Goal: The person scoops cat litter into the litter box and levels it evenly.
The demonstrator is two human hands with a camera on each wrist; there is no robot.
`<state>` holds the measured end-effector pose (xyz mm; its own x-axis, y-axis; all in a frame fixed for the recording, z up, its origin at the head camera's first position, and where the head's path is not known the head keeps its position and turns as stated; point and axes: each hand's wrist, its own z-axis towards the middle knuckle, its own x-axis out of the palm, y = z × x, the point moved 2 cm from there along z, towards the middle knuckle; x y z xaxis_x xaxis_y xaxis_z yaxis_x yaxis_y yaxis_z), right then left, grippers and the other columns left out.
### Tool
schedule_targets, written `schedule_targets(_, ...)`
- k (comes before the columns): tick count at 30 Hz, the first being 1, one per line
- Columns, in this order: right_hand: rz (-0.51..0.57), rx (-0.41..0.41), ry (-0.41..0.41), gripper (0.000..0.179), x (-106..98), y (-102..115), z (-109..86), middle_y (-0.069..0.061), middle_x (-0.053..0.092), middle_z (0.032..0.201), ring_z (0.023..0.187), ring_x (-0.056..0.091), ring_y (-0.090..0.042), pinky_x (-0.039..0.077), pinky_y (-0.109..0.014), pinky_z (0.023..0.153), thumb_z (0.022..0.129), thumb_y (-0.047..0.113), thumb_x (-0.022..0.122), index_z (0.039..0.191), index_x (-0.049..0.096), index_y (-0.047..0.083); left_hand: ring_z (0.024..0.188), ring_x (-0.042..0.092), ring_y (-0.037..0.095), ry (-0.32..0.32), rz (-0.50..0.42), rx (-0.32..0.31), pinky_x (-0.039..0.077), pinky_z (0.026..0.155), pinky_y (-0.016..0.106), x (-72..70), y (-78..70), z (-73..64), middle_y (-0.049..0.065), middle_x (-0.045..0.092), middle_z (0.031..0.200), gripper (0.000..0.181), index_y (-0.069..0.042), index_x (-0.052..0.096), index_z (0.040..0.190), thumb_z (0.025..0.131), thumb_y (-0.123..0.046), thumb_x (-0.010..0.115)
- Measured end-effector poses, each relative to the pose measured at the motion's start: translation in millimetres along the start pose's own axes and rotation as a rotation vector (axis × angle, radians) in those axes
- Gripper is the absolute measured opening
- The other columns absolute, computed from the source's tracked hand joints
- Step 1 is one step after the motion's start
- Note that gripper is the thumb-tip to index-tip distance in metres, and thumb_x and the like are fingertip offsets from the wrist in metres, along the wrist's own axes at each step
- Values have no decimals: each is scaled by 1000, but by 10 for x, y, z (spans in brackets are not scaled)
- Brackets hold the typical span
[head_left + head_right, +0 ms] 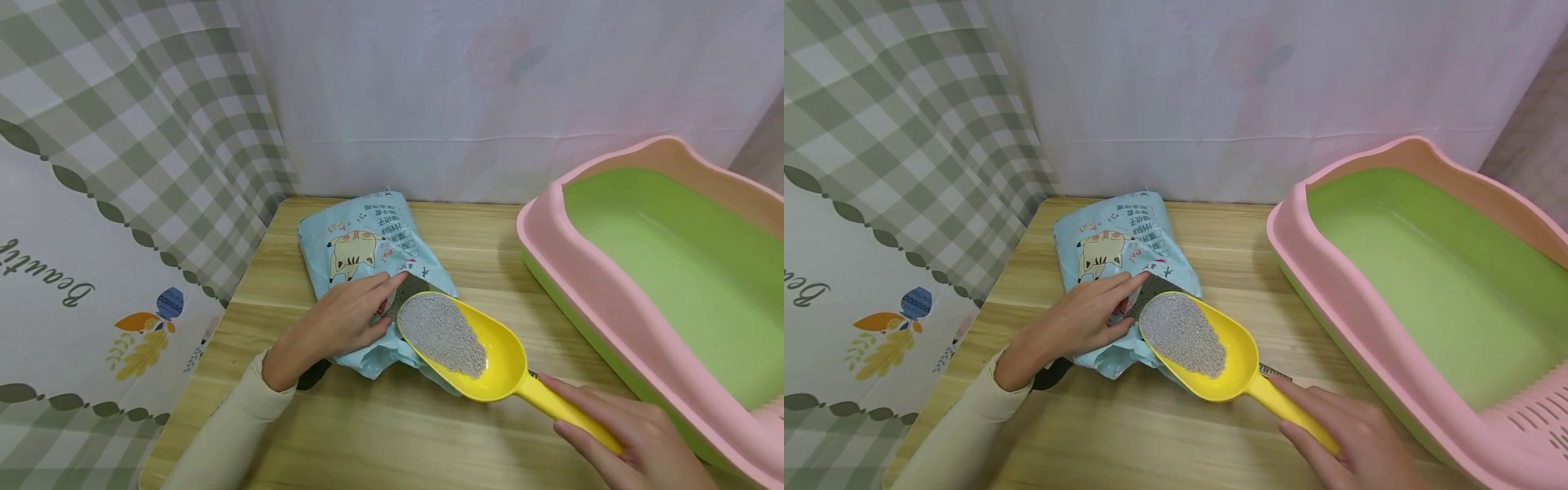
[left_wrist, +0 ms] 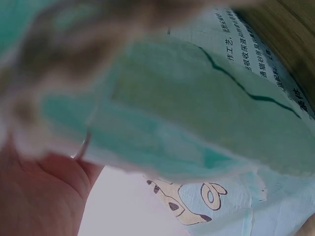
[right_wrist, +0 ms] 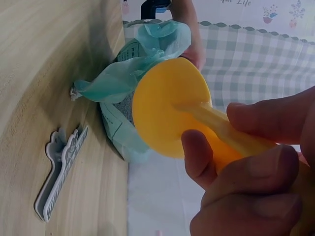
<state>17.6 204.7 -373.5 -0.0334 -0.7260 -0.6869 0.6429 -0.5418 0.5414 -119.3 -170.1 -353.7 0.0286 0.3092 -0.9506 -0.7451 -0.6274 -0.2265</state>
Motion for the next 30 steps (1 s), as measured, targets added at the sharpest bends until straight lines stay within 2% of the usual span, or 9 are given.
schedule_targets(2, -13, 33, 22, 75, -37, 19, -8, 5, 79, 126, 110, 73, 2, 52, -13, 86, 73, -2, 95, 144, 74, 11, 72, 51, 8, -1, 1, 4, 44, 60, 21, -3, 1, 1, -3, 55, 92, 65, 7, 60, 149, 91, -7, 87)
schedule_targets(5, -20, 40, 24, 76, -83, 24, -18, 5, 79, 126, 109, 73, 2, 52, -12, 87, 71, -3, 96, 143, 75, 11, 73, 51, 8, -4, -1, 7, 44, 60, 22, -7, 1, 4, -3, 55, 92, 65, 7, 60, 149, 91, -6, 86)
schedule_targets(9, -44, 46, 33, 76, -162, -15, -51, 9, 78, 129, 104, 72, 6, 51, -11, 85, 72, 2, 97, 144, 74, 13, 73, 50, 8, -2, -7, 7, 44, 60, 22, -2, 7, 9, -4, 55, 92, 65, 7, 59, 150, 91, -5, 85)
schedule_targets(13, -20, 8, 9, 70, -232, -53, -59, 10, 78, 129, 87, 65, 10, 46, -10, 74, 76, 7, 97, 142, 74, 8, 73, 50, 8, -4, -26, 11, 45, 61, 22, 6, 17, 9, -3, 55, 91, 65, 8, 59, 150, 92, -3, 84)
schedule_targets(16, 13, -5, -2, 70, -275, -49, -43, 6, 79, 127, 83, 61, 8, 43, -11, 71, 75, 3, 96, 141, 74, 3, 72, 50, 8, -10, -35, 16, 46, 62, 23, 16, 23, 12, -4, 55, 91, 65, 8, 59, 150, 91, -1, 84)
schedule_targets(18, 6, 29, 16, 75, -314, -27, -35, 8, 79, 127, 86, 61, 7, 44, -12, 74, 71, -3, 96, 142, 74, 5, 72, 50, 8, -12, -34, 17, 46, 62, 23, 20, 26, 15, -4, 54, 91, 64, 8, 60, 149, 90, 0, 84)
schedule_targets(25, 60, 11, -70, 59, -432, -36, -28, 0, 81, 121, 80, 58, 6, 41, -13, 68, 81, 2, 94, 136, 75, -4, 72, 49, 7, -3, -42, 15, 45, 61, 23, 25, 28, 25, -4, 54, 91, 63, 8, 60, 148, 91, 0, 83)
schedule_targets(27, 78, -3, -91, 54, -479, -65, -21, -6, 80, 124, 84, 63, 4, 44, -12, 74, 86, 4, 92, 135, 74, -8, 72, 49, 8, -1, -42, 14, 45, 61, 23, 29, 28, 28, -4, 54, 91, 63, 8, 60, 149, 91, 0, 84)
schedule_targets(30, 9, 22, -76, 54, -584, -100, -17, 4, 80, 126, 81, 63, 7, 44, -10, 74, 87, 4, 91, 138, 74, -5, 72, 50, 8, -1, -45, 13, 46, 62, 23, 26, 27, 30, -4, 54, 92, 64, 8, 59, 149, 91, 0, 84)
